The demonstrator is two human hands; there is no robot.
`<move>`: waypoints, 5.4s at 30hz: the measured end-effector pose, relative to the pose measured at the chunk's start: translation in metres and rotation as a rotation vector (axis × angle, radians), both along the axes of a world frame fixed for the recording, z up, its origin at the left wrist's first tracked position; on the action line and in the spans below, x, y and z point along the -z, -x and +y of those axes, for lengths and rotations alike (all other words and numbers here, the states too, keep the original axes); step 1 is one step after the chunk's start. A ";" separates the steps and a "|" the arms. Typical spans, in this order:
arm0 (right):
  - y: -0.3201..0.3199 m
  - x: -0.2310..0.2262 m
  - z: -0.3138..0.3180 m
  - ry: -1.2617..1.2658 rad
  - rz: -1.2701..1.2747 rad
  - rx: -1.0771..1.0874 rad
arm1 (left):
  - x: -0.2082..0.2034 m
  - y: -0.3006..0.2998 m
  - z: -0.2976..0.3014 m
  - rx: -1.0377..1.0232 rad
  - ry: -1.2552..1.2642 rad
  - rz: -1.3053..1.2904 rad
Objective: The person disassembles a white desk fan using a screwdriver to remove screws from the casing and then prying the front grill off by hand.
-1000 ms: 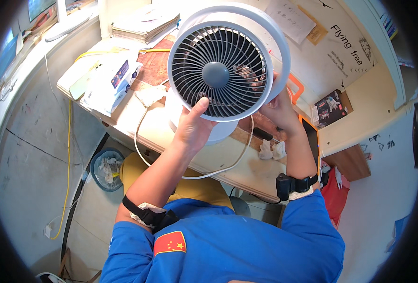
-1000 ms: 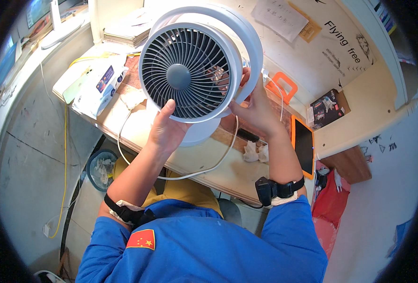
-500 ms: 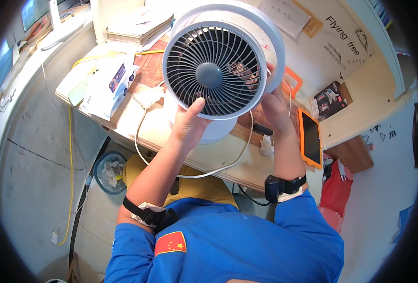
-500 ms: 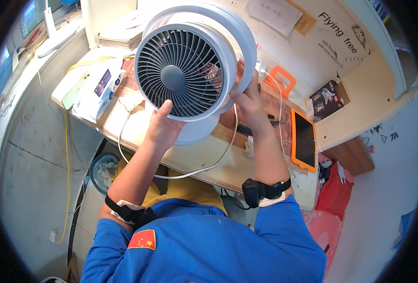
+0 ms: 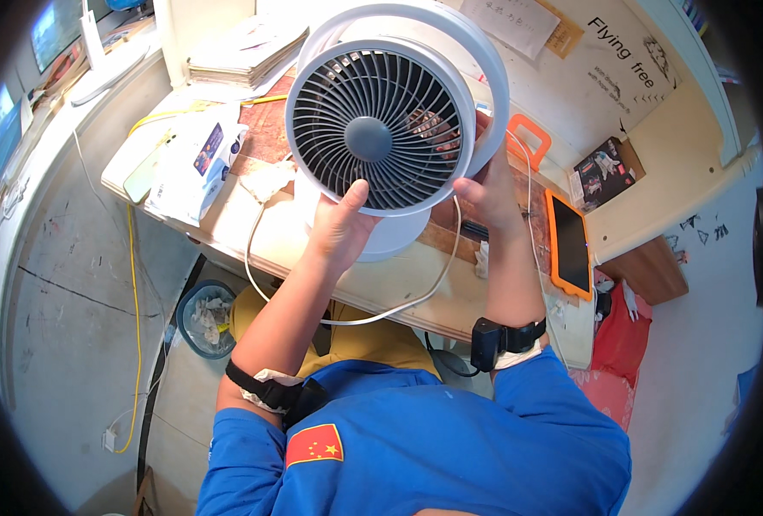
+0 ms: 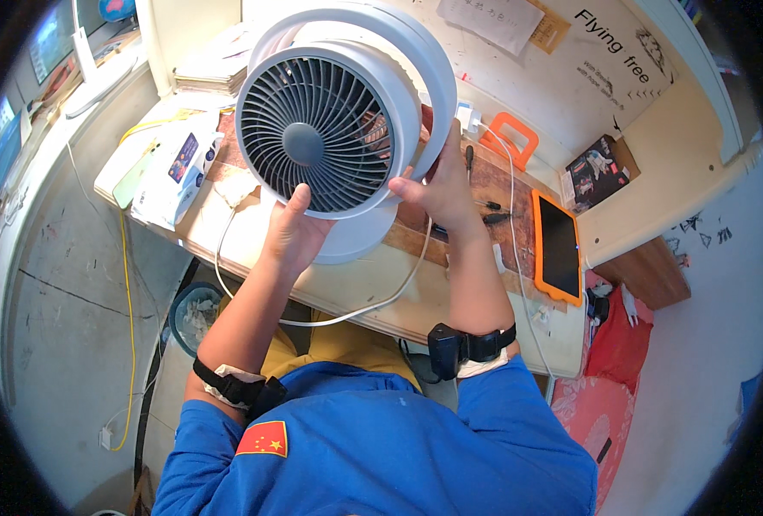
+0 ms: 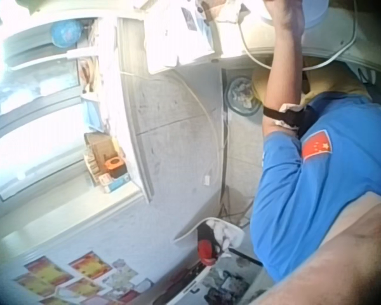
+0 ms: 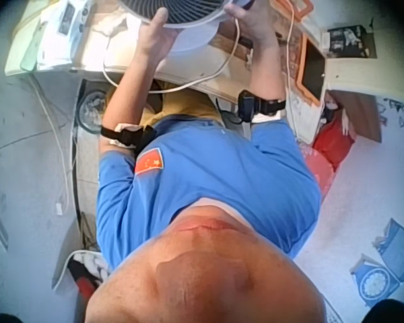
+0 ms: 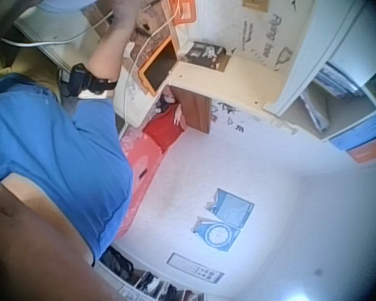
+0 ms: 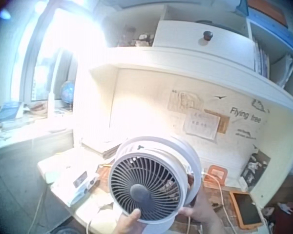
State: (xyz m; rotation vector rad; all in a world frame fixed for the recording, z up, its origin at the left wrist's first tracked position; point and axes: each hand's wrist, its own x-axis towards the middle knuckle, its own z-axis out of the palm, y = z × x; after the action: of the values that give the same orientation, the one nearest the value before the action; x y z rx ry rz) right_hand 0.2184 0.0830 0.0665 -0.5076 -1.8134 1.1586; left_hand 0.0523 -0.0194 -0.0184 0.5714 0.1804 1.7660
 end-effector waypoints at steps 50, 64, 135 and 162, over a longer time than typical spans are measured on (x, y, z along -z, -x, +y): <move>-0.009 0.017 -0.021 -0.024 0.180 0.059 | -0.068 0.016 -0.023 -1.224 -0.229 1.894; 0.025 0.057 -0.086 -0.406 -0.170 0.432 | -0.039 0.085 0.042 -0.345 0.188 0.327; 0.024 0.023 -0.062 -0.058 0.404 0.342 | -0.034 -0.011 -0.016 -0.493 0.021 0.973; 0.029 0.039 -0.057 0.195 0.717 0.380 | -0.030 -0.036 -0.020 -0.886 -0.105 1.300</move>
State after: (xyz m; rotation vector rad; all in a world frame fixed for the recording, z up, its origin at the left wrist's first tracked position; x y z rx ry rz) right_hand 0.1894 0.0258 0.0279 -0.4446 -0.9501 1.0694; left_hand 0.0878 -0.0396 0.0118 1.8627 1.4090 1.9167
